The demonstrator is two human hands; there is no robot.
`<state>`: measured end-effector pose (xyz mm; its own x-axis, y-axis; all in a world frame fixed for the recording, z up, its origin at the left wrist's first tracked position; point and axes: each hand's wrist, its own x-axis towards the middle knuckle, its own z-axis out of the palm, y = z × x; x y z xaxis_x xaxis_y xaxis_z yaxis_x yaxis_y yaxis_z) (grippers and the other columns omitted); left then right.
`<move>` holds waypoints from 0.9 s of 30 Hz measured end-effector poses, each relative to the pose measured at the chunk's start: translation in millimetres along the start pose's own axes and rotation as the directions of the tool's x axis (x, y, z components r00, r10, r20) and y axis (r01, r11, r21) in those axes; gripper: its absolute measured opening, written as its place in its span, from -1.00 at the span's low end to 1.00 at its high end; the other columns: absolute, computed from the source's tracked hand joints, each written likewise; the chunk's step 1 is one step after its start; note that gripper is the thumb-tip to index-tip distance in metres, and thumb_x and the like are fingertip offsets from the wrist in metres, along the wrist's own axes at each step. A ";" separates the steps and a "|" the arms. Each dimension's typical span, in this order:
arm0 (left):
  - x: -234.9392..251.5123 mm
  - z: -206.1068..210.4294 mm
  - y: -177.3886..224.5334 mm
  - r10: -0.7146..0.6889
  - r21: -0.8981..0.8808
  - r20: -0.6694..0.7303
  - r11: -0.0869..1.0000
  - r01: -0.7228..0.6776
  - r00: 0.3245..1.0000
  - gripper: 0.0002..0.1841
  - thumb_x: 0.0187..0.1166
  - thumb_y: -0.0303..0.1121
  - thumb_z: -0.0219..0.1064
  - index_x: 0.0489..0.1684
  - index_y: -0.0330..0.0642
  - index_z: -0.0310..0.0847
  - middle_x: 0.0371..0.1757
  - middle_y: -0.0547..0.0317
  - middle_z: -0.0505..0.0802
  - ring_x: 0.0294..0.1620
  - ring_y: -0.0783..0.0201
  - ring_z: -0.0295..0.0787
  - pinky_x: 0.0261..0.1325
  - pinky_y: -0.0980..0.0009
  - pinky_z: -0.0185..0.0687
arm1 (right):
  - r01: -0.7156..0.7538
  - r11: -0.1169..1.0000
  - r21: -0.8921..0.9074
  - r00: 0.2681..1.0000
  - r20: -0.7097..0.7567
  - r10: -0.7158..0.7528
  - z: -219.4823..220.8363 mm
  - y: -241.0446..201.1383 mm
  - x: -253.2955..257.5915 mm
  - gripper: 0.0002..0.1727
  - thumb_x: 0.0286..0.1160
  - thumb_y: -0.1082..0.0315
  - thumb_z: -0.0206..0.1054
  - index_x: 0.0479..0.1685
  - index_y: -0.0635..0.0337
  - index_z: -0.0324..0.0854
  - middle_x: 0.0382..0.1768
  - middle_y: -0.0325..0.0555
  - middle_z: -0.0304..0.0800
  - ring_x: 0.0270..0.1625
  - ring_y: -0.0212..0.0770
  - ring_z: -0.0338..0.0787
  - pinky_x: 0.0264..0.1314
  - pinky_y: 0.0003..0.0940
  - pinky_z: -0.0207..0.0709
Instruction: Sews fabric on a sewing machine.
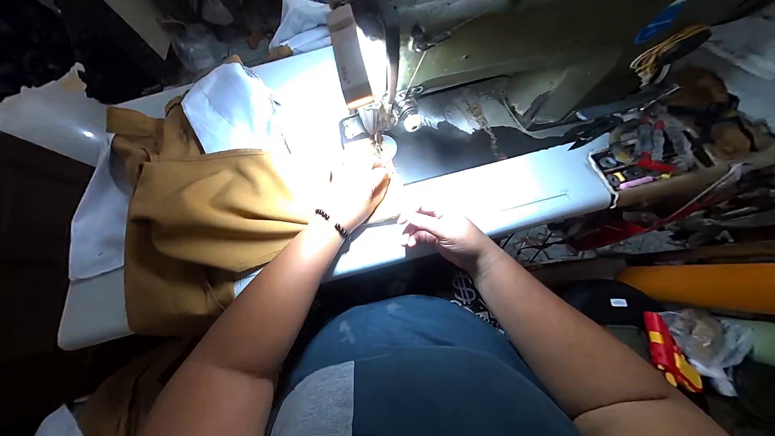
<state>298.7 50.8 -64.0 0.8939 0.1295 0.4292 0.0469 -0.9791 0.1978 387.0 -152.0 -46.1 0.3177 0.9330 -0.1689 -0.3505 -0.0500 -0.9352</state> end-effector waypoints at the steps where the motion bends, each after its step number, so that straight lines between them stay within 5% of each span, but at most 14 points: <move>1: -6.0 -0.4 1.6 0.050 -0.082 -0.008 0.995 -0.050 0.999 -0.78 0.65 -0.37 0.27 -0.07 -0.21 0.88 0.12 -0.03 0.88 0.27 -0.03 0.77 0.37 -0.03 0.57 | 0.003 1.000 0.015 1.000 -0.010 -0.003 -0.7 0.1 -0.2 -0.77 0.75 0.48 0.10 -0.17 0.22 0.68 -0.39 -0.23 0.84 -0.38 -0.44 0.83 -0.22 -0.55 0.75; 6: -27.3 -6.8 8.6 0.217 -0.285 0.002 0.936 -0.207 0.976 -0.69 0.53 -0.61 0.22 0.11 -0.30 0.84 0.14 -0.08 0.91 0.19 0.06 0.85 0.36 0.12 0.65 | -0.046 0.997 0.064 0.997 -0.053 0.050 2.7 -2.0 -0.7 -0.79 0.79 0.39 0.10 -0.11 0.17 0.66 -0.44 -0.27 0.80 -0.44 -0.49 0.77 -0.32 -0.61 0.69; 9: -27.5 -6.7 6.0 0.349 -0.340 -0.080 0.871 -0.355 0.934 -0.74 0.52 -0.61 0.22 0.00 -0.35 0.84 0.05 -0.07 0.92 0.13 0.13 0.86 0.30 0.25 0.68 | -0.060 0.995 0.079 0.996 -0.061 0.065 -1.9 -7.0 -1.1 -0.74 0.84 0.32 0.03 0.07 0.22 0.63 -0.40 -0.15 0.87 -0.41 -0.38 0.87 -0.30 -0.52 0.76; 11: -27.5 -10.6 5.6 0.356 -0.345 -0.098 0.864 -0.368 0.929 -0.79 0.49 -0.54 0.14 -0.25 -0.35 0.74 -0.01 -0.11 0.90 0.11 0.07 0.86 0.23 0.20 0.71 | -0.059 0.998 -0.026 0.982 -0.183 0.053 -5.1 -15.5 2.6 -0.81 0.84 0.34 0.06 0.01 0.24 0.54 -0.42 -0.14 0.83 -0.50 -0.34 0.84 -0.40 -0.47 0.78; 14: -30.6 -13.4 13.4 0.111 -0.235 -0.119 0.962 -0.136 0.987 -0.78 0.43 -0.51 0.12 -0.28 -0.46 0.69 -0.18 -0.23 0.85 -0.06 -0.10 0.84 0.08 0.05 0.70 | -0.064 0.928 -0.366 0.923 -0.376 -0.085 -16.1 -22.5 19.1 -0.88 0.77 0.40 0.19 0.05 0.27 0.54 -0.40 -0.13 0.72 -0.65 -0.39 0.68 -0.59 -0.50 0.66; 15: -29.7 -16.5 19.1 -0.083 -0.165 -0.062 0.984 0.072 0.995 -0.72 0.52 -0.49 0.12 -0.07 -0.49 0.71 -0.06 -0.33 0.85 0.04 -0.22 0.83 0.17 -0.08 0.67 | -0.072 0.887 -0.456 0.910 -0.393 -0.128 -18.5 -24.3 25.2 -0.87 0.76 0.37 0.22 0.03 0.26 0.58 -0.38 -0.13 0.70 -0.67 -0.42 0.63 -0.61 -0.52 0.62; 17: -17.8 -21.9 23.4 -0.399 -0.073 0.112 0.910 0.408 0.910 -0.62 0.74 -0.32 0.07 0.39 -0.28 0.59 0.45 -0.29 0.64 0.52 -0.30 0.50 0.55 -0.28 0.29 | -0.076 0.821 -0.566 0.908 -0.379 -0.177 -20.3 -26.1 38.6 -0.83 0.75 0.31 0.24 -0.05 0.24 0.64 -0.42 -0.13 0.70 -0.68 -0.44 0.60 -0.62 -0.52 0.58; 18: -13.9 -21.0 20.7 -0.423 -0.057 0.151 0.899 0.435 0.894 -0.61 0.73 -0.30 0.10 0.45 -0.11 0.60 0.52 -0.16 0.61 0.58 -0.23 0.44 0.54 -0.31 0.24 | -0.082 0.804 -0.588 0.914 -0.366 -0.175 -19.8 -27.1 45.3 -0.81 0.76 0.30 0.23 -0.06 0.24 0.65 -0.43 -0.13 0.71 -0.67 -0.44 0.60 -0.60 -0.51 0.56; 20: -17.7 -14.2 14.5 -0.208 -0.095 0.154 0.970 0.224 0.966 -0.59 0.59 -0.43 0.18 0.36 -0.02 0.75 0.51 0.02 0.68 0.59 -0.06 0.50 0.57 -0.19 0.32 | -0.109 0.798 -0.592 0.931 -0.343 -0.127 -19.0 -29.8 55.5 -0.77 0.81 0.29 0.17 -0.03 0.28 0.65 -0.47 -0.14 0.71 -0.64 -0.44 0.60 -0.55 -0.52 0.55; 23: -24.7 -5.5 11.2 0.189 -0.265 0.031 0.948 -0.175 0.981 -0.73 0.48 -0.52 0.24 -0.08 -0.16 0.90 0.09 0.05 0.90 0.18 0.07 0.79 0.33 -0.03 0.54 | -0.214 0.798 -0.564 0.934 -0.356 -0.001 -14.3 -41.1 62.9 -0.67 0.87 0.25 0.09 -0.02 0.33 0.65 -0.58 -0.14 0.63 -0.69 -0.42 0.55 -0.60 -0.53 0.47; 25: -27.1 -5.5 10.2 0.158 -0.278 -0.071 0.945 -0.171 0.985 -0.82 0.45 -0.51 0.24 -0.33 -0.22 0.83 -0.21 0.08 0.88 -0.12 0.15 0.83 0.02 0.12 0.70 | -0.235 0.745 -0.624 0.940 -0.341 0.011 -13.1 -42.1 64.9 -0.63 0.86 0.15 0.11 -0.11 0.27 0.64 -0.61 -0.17 0.61 -0.72 -0.41 0.56 -0.65 -0.50 0.51; 27: -27.4 -12.1 14.6 -0.081 -0.251 -0.084 0.966 0.058 0.993 -0.81 0.45 -0.49 0.23 -0.25 -0.32 0.80 -0.31 -0.03 0.88 -0.25 0.07 0.86 -0.17 0.08 0.76 | -0.186 0.640 -0.746 0.956 -0.287 -0.057 -9.0 -41.7 62.2 -0.63 0.76 0.08 0.25 -0.10 0.25 0.71 -0.41 -0.05 0.73 -0.40 -0.18 0.71 -0.25 -0.13 0.61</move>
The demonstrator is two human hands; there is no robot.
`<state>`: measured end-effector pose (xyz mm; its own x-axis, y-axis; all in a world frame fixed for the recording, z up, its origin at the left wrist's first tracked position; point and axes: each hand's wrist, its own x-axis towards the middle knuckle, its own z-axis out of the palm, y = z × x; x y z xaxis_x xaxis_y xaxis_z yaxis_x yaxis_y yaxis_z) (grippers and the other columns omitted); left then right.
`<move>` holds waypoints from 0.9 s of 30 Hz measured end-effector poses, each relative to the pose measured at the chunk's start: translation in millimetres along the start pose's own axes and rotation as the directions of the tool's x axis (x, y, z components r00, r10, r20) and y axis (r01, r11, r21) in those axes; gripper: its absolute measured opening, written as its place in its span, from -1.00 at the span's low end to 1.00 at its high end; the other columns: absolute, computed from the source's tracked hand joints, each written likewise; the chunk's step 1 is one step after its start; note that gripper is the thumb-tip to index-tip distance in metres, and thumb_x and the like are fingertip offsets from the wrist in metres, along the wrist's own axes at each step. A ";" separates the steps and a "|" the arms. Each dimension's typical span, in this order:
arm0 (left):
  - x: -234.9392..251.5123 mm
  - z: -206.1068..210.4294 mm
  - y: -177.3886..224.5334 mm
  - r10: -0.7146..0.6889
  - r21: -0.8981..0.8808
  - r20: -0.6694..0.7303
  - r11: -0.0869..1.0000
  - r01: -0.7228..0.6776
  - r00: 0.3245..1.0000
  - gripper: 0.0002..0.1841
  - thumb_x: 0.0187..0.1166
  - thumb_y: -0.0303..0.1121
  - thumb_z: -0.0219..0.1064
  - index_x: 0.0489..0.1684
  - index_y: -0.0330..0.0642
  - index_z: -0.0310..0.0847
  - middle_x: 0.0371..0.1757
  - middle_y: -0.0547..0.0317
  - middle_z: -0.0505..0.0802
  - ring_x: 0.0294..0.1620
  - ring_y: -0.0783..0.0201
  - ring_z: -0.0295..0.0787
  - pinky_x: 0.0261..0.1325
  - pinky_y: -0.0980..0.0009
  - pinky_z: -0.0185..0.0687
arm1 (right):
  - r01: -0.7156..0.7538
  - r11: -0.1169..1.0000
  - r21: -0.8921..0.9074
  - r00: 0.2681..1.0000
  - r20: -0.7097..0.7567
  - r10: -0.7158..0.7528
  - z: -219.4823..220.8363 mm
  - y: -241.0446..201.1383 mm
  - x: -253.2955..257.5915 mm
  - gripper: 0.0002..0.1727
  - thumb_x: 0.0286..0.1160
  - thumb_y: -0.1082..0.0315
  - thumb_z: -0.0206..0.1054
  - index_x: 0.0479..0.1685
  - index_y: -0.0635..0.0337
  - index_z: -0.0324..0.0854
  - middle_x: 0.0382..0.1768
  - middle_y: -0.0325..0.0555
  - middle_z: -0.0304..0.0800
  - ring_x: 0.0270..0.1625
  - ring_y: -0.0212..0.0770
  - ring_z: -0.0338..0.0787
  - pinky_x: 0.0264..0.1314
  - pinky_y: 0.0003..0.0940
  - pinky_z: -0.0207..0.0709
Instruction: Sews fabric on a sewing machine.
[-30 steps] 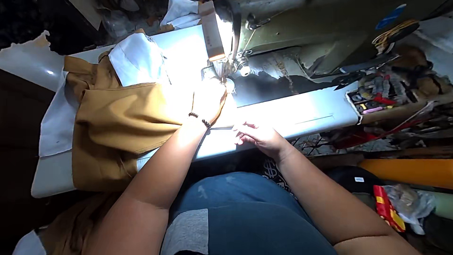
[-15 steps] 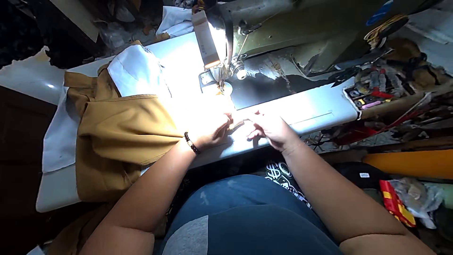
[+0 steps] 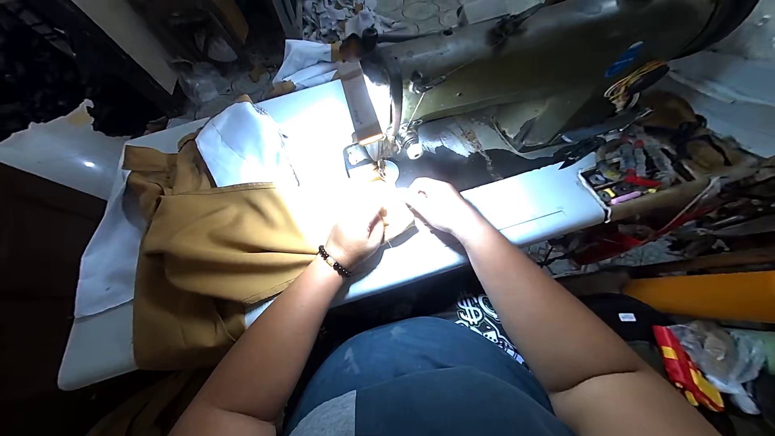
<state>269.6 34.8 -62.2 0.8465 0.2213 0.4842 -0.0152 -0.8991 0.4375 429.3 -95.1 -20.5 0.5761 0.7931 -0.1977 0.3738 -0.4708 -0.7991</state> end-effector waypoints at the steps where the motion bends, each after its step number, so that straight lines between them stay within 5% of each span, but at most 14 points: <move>1: 2.2 -2.0 1.8 -0.119 0.010 0.003 0.993 0.119 0.993 -0.78 0.50 -0.46 0.20 -0.13 -0.29 0.79 -0.20 -0.05 0.89 -0.14 0.05 0.85 -0.06 0.04 0.74 | 0.060 0.997 -0.057 0.998 -0.011 -0.061 3.0 -0.3 -2.3 -0.63 0.67 0.06 0.34 -0.09 0.27 0.73 -0.32 0.05 0.78 -0.24 -0.04 0.77 -0.08 0.07 0.63; 3: 7.0 -1.3 -1.9 -0.189 0.000 0.053 0.982 0.189 0.981 -0.69 0.56 -0.40 0.18 0.09 -0.20 0.82 0.14 -0.04 0.85 0.23 0.02 0.76 0.33 -0.02 0.61 | 0.124 0.977 -0.174 0.991 -0.025 -0.130 10.9 -5.2 -8.4 -0.58 0.55 0.00 0.43 -0.08 0.26 0.69 -0.32 0.08 0.77 -0.21 0.05 0.80 -0.10 0.16 0.63; 5: 7.8 4.2 -10.0 -0.062 -0.023 0.119 0.998 0.066 0.991 -0.62 0.54 -0.32 0.16 0.17 -0.15 0.84 0.37 0.07 0.78 0.50 0.09 0.59 0.59 0.03 0.38 | 0.117 0.956 -0.270 0.990 -0.045 -0.133 18.3 -11.4 -13.7 -0.64 0.53 0.08 0.43 -0.09 0.26 0.67 -0.29 0.09 0.76 -0.15 0.07 0.81 -0.09 0.14 0.65; 10: 7.9 1.5 -6.1 0.169 0.066 0.210 0.980 -0.186 0.963 -0.44 0.51 0.11 0.22 0.22 -0.10 0.83 0.40 0.11 0.80 0.56 0.06 0.56 0.67 -0.05 0.23 | 0.075 0.923 -0.377 0.987 -0.105 -0.123 22.4 -23.3 -27.4 -0.89 0.44 0.43 0.35 -0.17 0.27 0.61 -0.35 0.11 0.75 -0.17 0.11 0.83 -0.16 0.10 0.64; 12: 10.8 5.4 -1.2 0.148 0.093 0.231 0.980 -0.173 0.962 -0.37 0.36 0.19 0.38 0.16 -0.17 0.81 0.32 0.03 0.83 0.48 0.02 0.64 0.59 -0.06 0.35 | 0.042 0.907 -0.419 0.989 -0.110 -0.097 21.3 -28.9 -29.1 -0.90 0.48 0.44 0.30 -0.13 0.25 0.59 -0.32 0.12 0.76 -0.13 0.12 0.84 -0.13 0.09 0.65; 14: 17.8 10.0 7.6 0.053 0.149 0.250 0.985 -0.092 0.967 -0.47 0.37 -0.01 0.51 0.14 -0.26 0.78 0.16 -0.11 0.85 0.30 -0.06 0.75 0.37 -0.08 0.56 | 0.073 0.887 -0.456 0.977 -0.148 -0.156 23.1 -27.5 -27.0 -0.92 0.52 0.44 0.25 -0.16 0.27 0.58 -0.33 0.13 0.75 -0.13 0.14 0.85 -0.14 0.09 0.65; 16: 28.3 12.4 11.1 -0.015 0.195 0.230 0.980 -0.031 0.973 -0.71 0.62 -0.22 0.33 0.02 -0.27 0.79 -0.03 -0.14 0.86 0.15 -0.10 0.78 0.21 -0.09 0.60 | 0.136 0.869 -0.476 0.944 -0.203 -0.259 25.3 -21.7 -24.0 -0.94 0.48 0.45 0.27 -0.25 0.27 0.60 -0.39 0.12 0.74 -0.20 0.15 0.85 -0.21 0.09 0.65; 18: 29.9 12.8 12.2 -0.005 0.180 0.220 0.983 -0.036 0.976 -0.79 0.67 -0.39 0.24 -0.04 -0.30 0.78 -0.09 -0.14 0.86 0.08 -0.11 0.80 0.14 -0.06 0.64 | 0.200 0.876 -0.439 0.913 -0.241 -0.329 24.7 -16.5 -23.8 -0.94 0.41 0.47 0.30 -0.34 0.27 0.63 -0.43 0.09 0.75 -0.25 0.10 0.84 -0.25 0.08 0.65; 22: -0.2 13.7 12.5 0.013 0.083 0.176 0.996 -0.028 0.984 -0.68 0.41 -0.42 0.34 0.10 -0.31 0.78 0.08 -0.10 0.87 0.11 -0.01 0.84 0.15 -0.02 0.69 | 0.386 0.868 -0.312 0.857 -0.225 -0.462 32.6 0.9 -29.6 -0.92 0.37 0.50 0.34 -0.36 0.30 0.74 -0.38 0.05 0.79 -0.24 -0.01 0.84 -0.17 0.00 0.68; 25: -15.1 3.4 12.0 0.019 0.071 0.247 0.997 -0.038 0.969 -0.54 0.48 -0.27 0.22 0.31 -0.25 0.74 0.42 -0.02 0.79 0.48 0.03 0.69 0.48 -0.02 0.54 | 0.383 0.885 -0.266 0.877 -0.196 -0.439 38.5 14.6 -28.8 -0.84 0.36 0.41 0.40 -0.19 0.25 0.84 -0.22 0.03 0.88 -0.13 -0.02 0.88 -0.05 0.02 0.71; 27: -17.9 0.7 9.2 0.033 0.024 0.253 0.999 -0.041 0.967 -0.53 0.52 -0.27 0.20 0.36 -0.23 0.71 0.47 0.01 0.76 0.57 0.06 0.62 0.56 0.02 0.47 | 0.375 0.882 -0.284 0.885 -0.173 -0.432 38.3 14.3 -28.9 -0.83 0.36 0.38 0.39 -0.21 0.27 0.83 -0.25 0.06 0.85 -0.14 0.01 0.86 -0.09 0.02 0.70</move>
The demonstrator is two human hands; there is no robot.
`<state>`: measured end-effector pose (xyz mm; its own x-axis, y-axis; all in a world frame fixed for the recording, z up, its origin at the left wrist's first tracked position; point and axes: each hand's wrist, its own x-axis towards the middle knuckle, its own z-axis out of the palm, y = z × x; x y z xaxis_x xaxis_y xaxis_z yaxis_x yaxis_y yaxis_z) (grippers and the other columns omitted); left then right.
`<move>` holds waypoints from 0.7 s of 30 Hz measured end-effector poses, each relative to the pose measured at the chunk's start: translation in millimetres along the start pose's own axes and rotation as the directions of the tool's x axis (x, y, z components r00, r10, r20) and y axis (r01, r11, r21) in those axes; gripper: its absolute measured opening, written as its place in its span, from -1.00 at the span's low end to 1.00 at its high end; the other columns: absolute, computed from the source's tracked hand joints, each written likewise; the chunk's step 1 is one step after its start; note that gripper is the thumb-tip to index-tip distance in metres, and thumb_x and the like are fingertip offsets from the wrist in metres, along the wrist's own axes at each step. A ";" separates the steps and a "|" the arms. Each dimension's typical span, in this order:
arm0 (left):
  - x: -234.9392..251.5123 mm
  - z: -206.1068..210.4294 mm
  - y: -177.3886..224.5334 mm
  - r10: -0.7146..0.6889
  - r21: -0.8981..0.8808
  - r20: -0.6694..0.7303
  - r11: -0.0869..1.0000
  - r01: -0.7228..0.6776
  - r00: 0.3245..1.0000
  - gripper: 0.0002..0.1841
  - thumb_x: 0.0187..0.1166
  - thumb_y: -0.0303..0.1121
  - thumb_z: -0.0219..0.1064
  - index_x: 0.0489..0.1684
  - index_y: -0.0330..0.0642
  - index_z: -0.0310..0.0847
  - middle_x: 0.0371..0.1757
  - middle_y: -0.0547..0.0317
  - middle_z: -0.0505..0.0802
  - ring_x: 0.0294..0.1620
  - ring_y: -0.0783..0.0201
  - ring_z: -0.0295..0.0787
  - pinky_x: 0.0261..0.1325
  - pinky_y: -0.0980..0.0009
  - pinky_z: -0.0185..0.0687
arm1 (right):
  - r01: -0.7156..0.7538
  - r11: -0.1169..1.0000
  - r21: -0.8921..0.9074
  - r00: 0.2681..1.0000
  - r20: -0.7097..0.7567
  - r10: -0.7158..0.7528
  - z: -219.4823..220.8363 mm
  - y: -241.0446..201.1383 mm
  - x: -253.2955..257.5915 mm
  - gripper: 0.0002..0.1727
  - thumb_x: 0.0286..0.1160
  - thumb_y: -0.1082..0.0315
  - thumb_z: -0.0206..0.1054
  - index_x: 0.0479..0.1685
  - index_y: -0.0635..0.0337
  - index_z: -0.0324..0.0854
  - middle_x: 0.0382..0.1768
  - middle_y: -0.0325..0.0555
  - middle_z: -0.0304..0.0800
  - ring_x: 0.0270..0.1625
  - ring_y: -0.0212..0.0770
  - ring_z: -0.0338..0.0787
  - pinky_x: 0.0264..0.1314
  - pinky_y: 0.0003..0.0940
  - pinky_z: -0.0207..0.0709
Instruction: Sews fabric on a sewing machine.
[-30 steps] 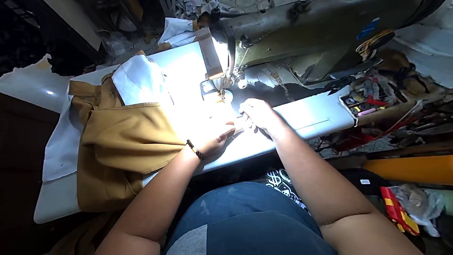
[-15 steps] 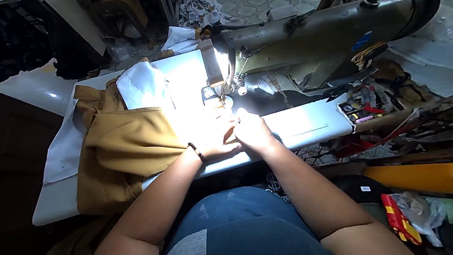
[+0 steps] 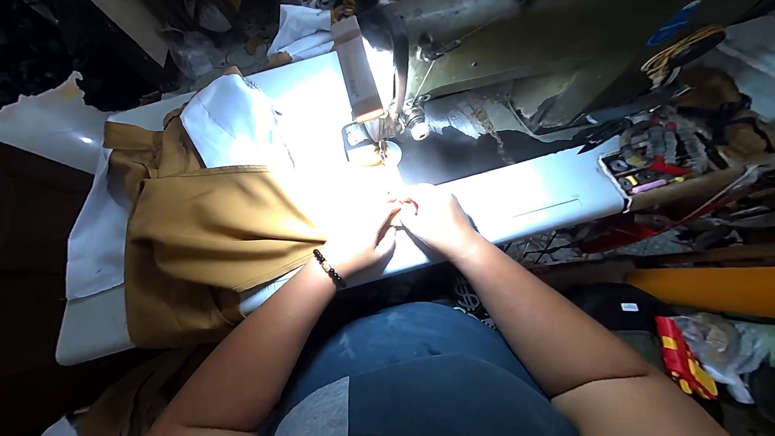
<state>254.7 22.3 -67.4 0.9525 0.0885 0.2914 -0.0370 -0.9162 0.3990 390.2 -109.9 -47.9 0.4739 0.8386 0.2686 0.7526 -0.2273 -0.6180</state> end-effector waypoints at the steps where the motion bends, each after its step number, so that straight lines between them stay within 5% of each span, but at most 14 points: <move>1: -0.3 -0.6 -1.3 0.001 -0.016 0.001 1.000 -0.001 1.000 -0.54 0.52 -0.27 0.22 0.35 -0.22 0.72 0.47 0.02 0.76 0.58 0.06 0.61 0.58 0.02 0.46 | 0.000 1.000 -0.010 1.000 0.017 0.001 -0.2 -0.5 -0.1 -0.83 0.37 0.37 0.38 -0.21 0.27 0.82 -0.25 0.06 0.83 -0.14 0.01 0.85 -0.09 0.02 0.69; 3: 0.2 -1.5 -3.5 -0.003 -0.039 0.008 0.999 0.003 1.000 -0.55 0.50 -0.26 0.24 0.33 -0.21 0.73 0.48 0.02 0.75 0.62 0.04 0.53 0.65 -0.01 0.34 | 0.018 0.999 -0.026 0.999 0.029 -0.018 -0.4 -0.8 0.0 -0.80 0.39 0.37 0.37 -0.15 0.28 0.83 -0.21 0.08 0.84 -0.11 0.03 0.85 -0.06 0.02 0.69; 6: 3.7 -2.7 -6.3 -0.015 -0.039 0.017 0.999 0.016 1.000 -0.57 0.48 -0.26 0.24 0.27 -0.19 0.77 0.41 0.02 0.79 0.55 0.05 0.61 0.58 0.01 0.42 | 0.069 0.993 -0.096 0.997 0.023 -0.067 4.1 2.7 1.6 -0.76 0.38 0.36 0.34 -0.09 0.24 0.83 -0.17 0.06 0.87 -0.11 0.04 0.89 -0.11 0.06 0.72; 10: 15.8 -7.6 -15.1 -0.050 -0.070 0.033 0.996 0.052 0.998 -0.61 0.53 -0.27 0.20 0.21 -0.18 0.78 0.32 0.04 0.82 0.40 0.10 0.70 0.46 0.04 0.50 | 0.032 0.995 -0.097 0.997 0.071 -0.025 3.1 -1.2 14.4 -0.76 0.42 0.34 0.40 -0.04 0.27 0.83 -0.10 0.07 0.89 0.00 0.04 0.89 0.02 0.07 0.71; 15: 40.9 -11.6 -43.7 -0.045 -0.037 0.016 0.998 0.046 0.999 -0.65 0.61 -0.25 0.17 0.20 -0.13 0.78 0.27 0.07 0.83 0.42 0.11 0.65 0.53 0.05 0.37 | -0.111 0.982 -0.152 0.973 0.185 0.138 2.2 -4.7 51.8 -0.75 0.57 0.25 0.37 0.04 0.19 0.80 0.03 0.08 0.85 0.15 0.08 0.83 0.15 0.12 0.65; 17: 47.8 -12.3 -49.0 -0.086 0.005 0.025 0.996 0.086 0.996 -0.62 0.61 -0.25 0.16 0.27 -0.14 0.75 0.32 0.00 0.81 0.44 0.03 0.65 0.51 0.00 0.42 | -0.133 0.978 -0.161 0.971 0.175 0.161 6.1 -1.2 61.1 -0.71 0.65 0.20 0.32 0.11 0.18 0.79 0.07 0.08 0.83 0.19 0.09 0.81 0.19 0.12 0.63; 21: 52.6 -11.4 -43.8 -0.116 0.151 -0.094 0.980 0.130 0.989 -0.62 0.78 -0.21 0.08 0.08 -0.23 0.80 0.11 -0.17 0.83 0.29 -0.15 0.71 0.41 -0.11 0.48 | -0.165 0.986 0.002 0.986 -0.011 0.165 9.0 13.1 56.5 -0.65 0.75 0.20 0.17 0.04 0.22 0.83 -0.03 0.06 0.82 0.07 -0.03 0.82 0.20 -0.05 0.65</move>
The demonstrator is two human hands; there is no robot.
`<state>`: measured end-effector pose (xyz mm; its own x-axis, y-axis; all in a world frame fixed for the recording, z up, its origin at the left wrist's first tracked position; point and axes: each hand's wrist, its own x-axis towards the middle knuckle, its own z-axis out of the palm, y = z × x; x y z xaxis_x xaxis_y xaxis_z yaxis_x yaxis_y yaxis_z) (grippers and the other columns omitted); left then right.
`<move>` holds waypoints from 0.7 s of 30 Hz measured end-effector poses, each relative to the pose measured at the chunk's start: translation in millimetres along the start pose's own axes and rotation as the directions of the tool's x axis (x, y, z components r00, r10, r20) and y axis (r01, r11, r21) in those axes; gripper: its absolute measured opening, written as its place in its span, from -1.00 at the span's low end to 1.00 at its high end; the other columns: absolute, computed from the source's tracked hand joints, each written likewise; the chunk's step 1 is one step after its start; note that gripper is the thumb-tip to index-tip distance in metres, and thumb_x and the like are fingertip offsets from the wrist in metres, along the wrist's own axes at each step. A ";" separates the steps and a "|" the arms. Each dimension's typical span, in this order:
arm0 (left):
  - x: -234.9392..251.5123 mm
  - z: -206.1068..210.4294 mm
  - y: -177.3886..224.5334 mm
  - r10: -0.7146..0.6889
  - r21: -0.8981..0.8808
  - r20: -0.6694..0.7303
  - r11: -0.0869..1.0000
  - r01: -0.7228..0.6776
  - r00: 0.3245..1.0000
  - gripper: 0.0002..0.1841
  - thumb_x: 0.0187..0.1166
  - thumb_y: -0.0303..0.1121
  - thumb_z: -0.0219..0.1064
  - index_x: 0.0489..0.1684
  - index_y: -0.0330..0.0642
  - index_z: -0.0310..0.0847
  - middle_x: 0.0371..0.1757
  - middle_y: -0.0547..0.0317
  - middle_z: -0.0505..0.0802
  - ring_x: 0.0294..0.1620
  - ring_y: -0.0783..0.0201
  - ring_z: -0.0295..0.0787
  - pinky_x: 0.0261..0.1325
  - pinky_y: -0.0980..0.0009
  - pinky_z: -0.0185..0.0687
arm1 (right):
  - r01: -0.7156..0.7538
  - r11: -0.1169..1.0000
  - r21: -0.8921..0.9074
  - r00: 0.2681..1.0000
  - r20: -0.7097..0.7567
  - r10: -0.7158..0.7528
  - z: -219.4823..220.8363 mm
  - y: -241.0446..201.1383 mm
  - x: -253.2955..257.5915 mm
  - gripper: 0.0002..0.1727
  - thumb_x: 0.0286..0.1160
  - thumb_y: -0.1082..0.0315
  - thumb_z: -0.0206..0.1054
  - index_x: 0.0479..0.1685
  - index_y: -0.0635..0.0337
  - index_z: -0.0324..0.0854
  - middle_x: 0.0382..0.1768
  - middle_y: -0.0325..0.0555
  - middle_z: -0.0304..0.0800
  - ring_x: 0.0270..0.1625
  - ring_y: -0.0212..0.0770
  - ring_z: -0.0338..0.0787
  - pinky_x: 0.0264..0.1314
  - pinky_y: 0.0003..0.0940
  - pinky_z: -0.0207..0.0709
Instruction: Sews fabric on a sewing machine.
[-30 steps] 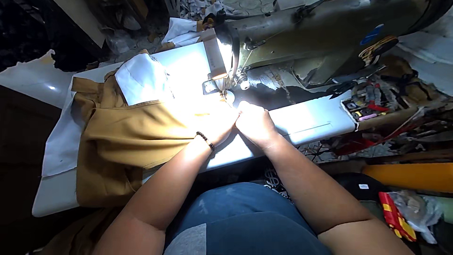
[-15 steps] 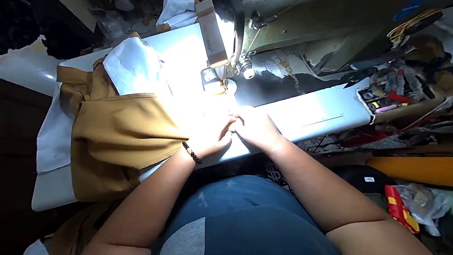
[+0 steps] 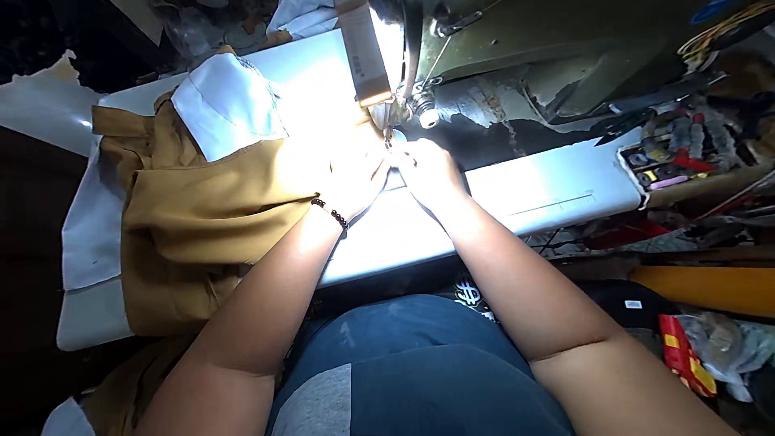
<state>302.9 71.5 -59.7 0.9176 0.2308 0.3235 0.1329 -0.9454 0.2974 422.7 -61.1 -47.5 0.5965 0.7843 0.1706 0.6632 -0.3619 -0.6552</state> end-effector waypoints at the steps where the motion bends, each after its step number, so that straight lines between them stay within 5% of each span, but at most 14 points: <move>1: -1.5 -1.2 4.0 -0.022 0.035 -0.032 0.999 0.023 0.999 -0.61 0.81 -0.24 0.05 0.07 -0.27 0.81 0.14 -0.18 0.85 0.32 -0.16 0.73 0.43 -0.11 0.50 | 0.006 0.997 0.071 0.998 -0.062 -0.001 -0.7 4.0 -3.1 -0.65 0.75 0.24 0.15 -0.06 0.28 0.82 -0.08 0.06 0.80 0.02 -0.08 0.81 0.17 -0.12 0.64; 5: -20.7 -18.6 24.5 -0.116 0.055 0.004 0.992 0.116 0.993 -0.55 0.79 -0.20 0.02 0.54 -0.08 0.57 0.43 0.00 0.77 0.53 -0.04 0.62 0.59 -0.13 0.37 | 0.118 0.984 0.135 0.992 -0.062 -0.110 -5.0 14.2 -6.1 -0.78 0.49 0.41 0.28 -0.28 0.36 0.82 -0.19 0.12 0.81 -0.01 -0.01 0.78 0.14 -0.10 0.59; 8: -67.4 -37.3 30.8 -0.174 0.114 -0.008 0.978 0.174 0.985 -0.47 0.49 -0.01 0.27 0.40 -0.01 0.70 0.39 -0.10 0.75 0.49 -0.26 0.56 0.48 -0.41 0.23 | 0.107 0.990 0.088 0.994 0.003 -0.108 -4.5 9.9 -0.5 -0.66 0.36 0.33 0.49 0.11 0.24 0.84 -0.04 0.06 0.83 0.13 0.00 0.73 0.32 -0.11 0.51; 11: -111.0 -63.4 12.4 -0.357 0.235 0.043 0.911 0.338 0.933 -0.50 0.29 -0.13 0.41 0.25 -0.09 0.70 0.31 -0.23 0.69 0.39 -0.40 0.51 0.25 -0.42 0.33 | 0.096 0.990 0.102 0.995 -0.007 -0.096 -1.9 10.6 4.5 -0.76 0.33 0.25 0.59 -0.20 0.25 0.87 -0.08 0.09 0.84 0.15 0.04 0.74 0.33 -0.07 0.51; 13: -131.0 -74.2 -8.2 -0.442 0.239 0.054 0.877 0.418 0.896 -0.49 0.39 -0.22 0.34 0.37 -0.10 0.65 0.35 -0.24 0.68 0.40 -0.41 0.51 0.23 -0.43 0.35 | 0.100 0.988 0.119 0.995 -0.012 -0.099 -1.8 10.5 4.3 -0.76 0.35 0.23 0.58 -0.35 0.28 0.82 -0.17 0.07 0.82 0.09 0.03 0.72 0.24 -0.07 0.50; 15: -144.4 -78.5 -24.1 -0.427 0.206 0.023 0.887 0.414 0.904 -0.50 0.47 -0.38 0.22 0.45 -0.17 0.64 0.39 -0.22 0.70 0.46 -0.35 0.53 0.38 -0.34 0.39 | 0.105 0.986 0.129 0.994 -0.038 -0.101 0.3 9.5 6.4 -0.71 0.32 0.22 0.59 -0.21 0.30 0.83 -0.19 0.07 0.84 0.00 0.00 0.77 0.21 -0.06 0.54; 18: -145.7 -83.2 -29.4 -0.352 0.143 -0.044 0.924 0.355 0.935 -0.54 0.53 -0.60 0.06 0.33 -0.27 0.73 0.31 -0.16 0.82 0.37 -0.20 0.71 0.46 -0.13 0.50 | 0.052 0.993 0.107 0.997 0.047 -0.058 -1.4 6.0 12.5 -0.60 0.29 0.26 0.60 0.07 0.31 0.80 -0.07 0.11 0.82 0.06 0.03 0.74 0.32 -0.01 0.51; 21: -137.4 -99.8 -28.2 -0.359 0.072 -0.100 0.928 0.367 0.928 -0.58 0.60 -0.67 -0.01 0.20 -0.32 0.77 0.19 -0.20 0.86 0.27 -0.13 0.80 0.38 -0.10 0.60 | 0.064 0.991 0.117 0.993 0.087 -0.074 0.7 11.1 22.5 -0.78 0.33 0.39 0.52 -0.08 0.29 0.83 -0.05 0.16 0.84 0.14 0.10 0.78 0.34 0.08 0.53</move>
<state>135.7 89.5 -22.8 0.7664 0.5767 0.2828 0.4869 -0.8088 0.3299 443.2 -47.0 -51.5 0.5039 0.8500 0.1536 0.6421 -0.2497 -0.7249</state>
